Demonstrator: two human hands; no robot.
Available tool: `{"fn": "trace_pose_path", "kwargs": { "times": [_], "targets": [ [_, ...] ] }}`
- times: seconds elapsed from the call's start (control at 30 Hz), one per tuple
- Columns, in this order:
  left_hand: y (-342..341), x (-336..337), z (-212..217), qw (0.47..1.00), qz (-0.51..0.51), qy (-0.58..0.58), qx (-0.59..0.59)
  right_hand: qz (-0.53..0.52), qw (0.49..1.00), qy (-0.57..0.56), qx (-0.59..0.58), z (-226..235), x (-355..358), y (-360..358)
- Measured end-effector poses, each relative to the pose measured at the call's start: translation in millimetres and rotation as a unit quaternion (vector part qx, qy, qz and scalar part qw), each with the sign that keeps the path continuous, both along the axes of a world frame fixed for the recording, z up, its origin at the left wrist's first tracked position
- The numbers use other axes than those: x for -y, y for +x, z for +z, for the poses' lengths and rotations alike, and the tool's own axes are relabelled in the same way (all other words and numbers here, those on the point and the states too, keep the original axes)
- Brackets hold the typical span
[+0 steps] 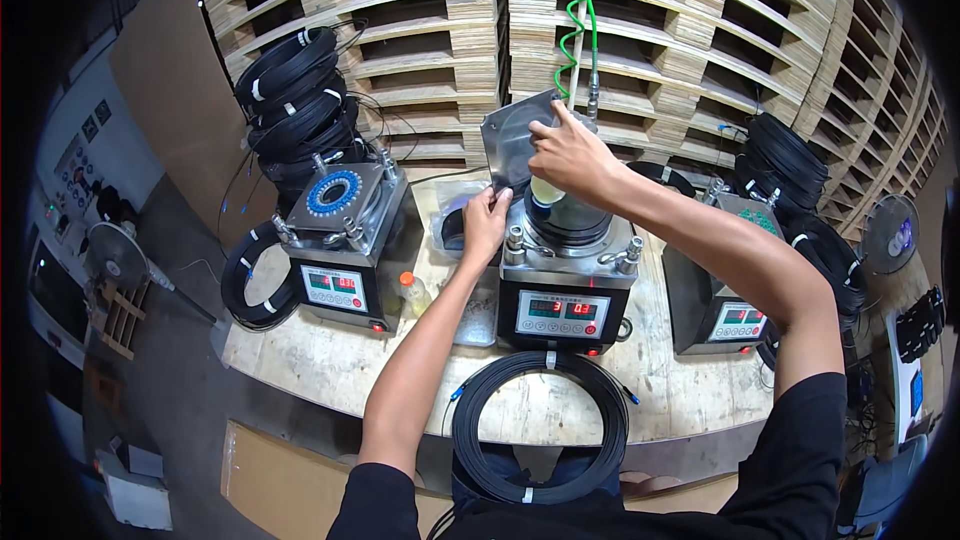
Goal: Operating industrial winding machines to coil and bundle black cable.
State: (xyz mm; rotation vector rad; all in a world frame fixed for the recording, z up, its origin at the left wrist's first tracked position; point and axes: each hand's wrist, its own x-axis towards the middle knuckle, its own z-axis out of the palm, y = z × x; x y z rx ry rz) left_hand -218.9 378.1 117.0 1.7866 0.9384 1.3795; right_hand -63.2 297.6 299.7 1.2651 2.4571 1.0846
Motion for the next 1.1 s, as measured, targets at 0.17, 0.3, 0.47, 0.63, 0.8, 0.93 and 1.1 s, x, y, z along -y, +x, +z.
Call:
{"fn": "trace_pose_path", "kwargs": {
  "times": [0.17, 0.3, 0.47, 0.63, 0.8, 0.93, 1.1],
  "targets": [
    [2, 9, 8, 1.0, 0.004, -0.007, -0.007, -0.071, 0.997, 0.018, 0.0, -6, -33, 21],
    [1, 10, 10, 1.0, -0.018, -0.017, 0.015, -0.146, 0.989, -0.003, 0.026, -2, -31, 56],
    [0, 10, 12, 0.999, -0.025, -0.005, 0.035, -0.152, 0.988, -0.042, 0.005, 9, 6, 74],
    [-5, 6, 7, 1.0, -0.003, -0.009, 0.018, -0.103, 0.99, -0.085, 0.045, 19, 37, 32],
    [0, 7, 8, 1.0, -0.006, -0.012, 0.021, -0.037, 0.998, -0.03, 0.027, 10, 8, 5],
    [2, 2, 1, 1.0, -0.013, -0.005, 0.025, -0.065, 0.998, 0.021, -0.006, -2, -30, 19],
    [3, 8, 6, 0.999, -0.021, 0.007, 0.027, -0.176, 0.984, -0.003, 0.009, -2, -24, 67]
  ]
}}
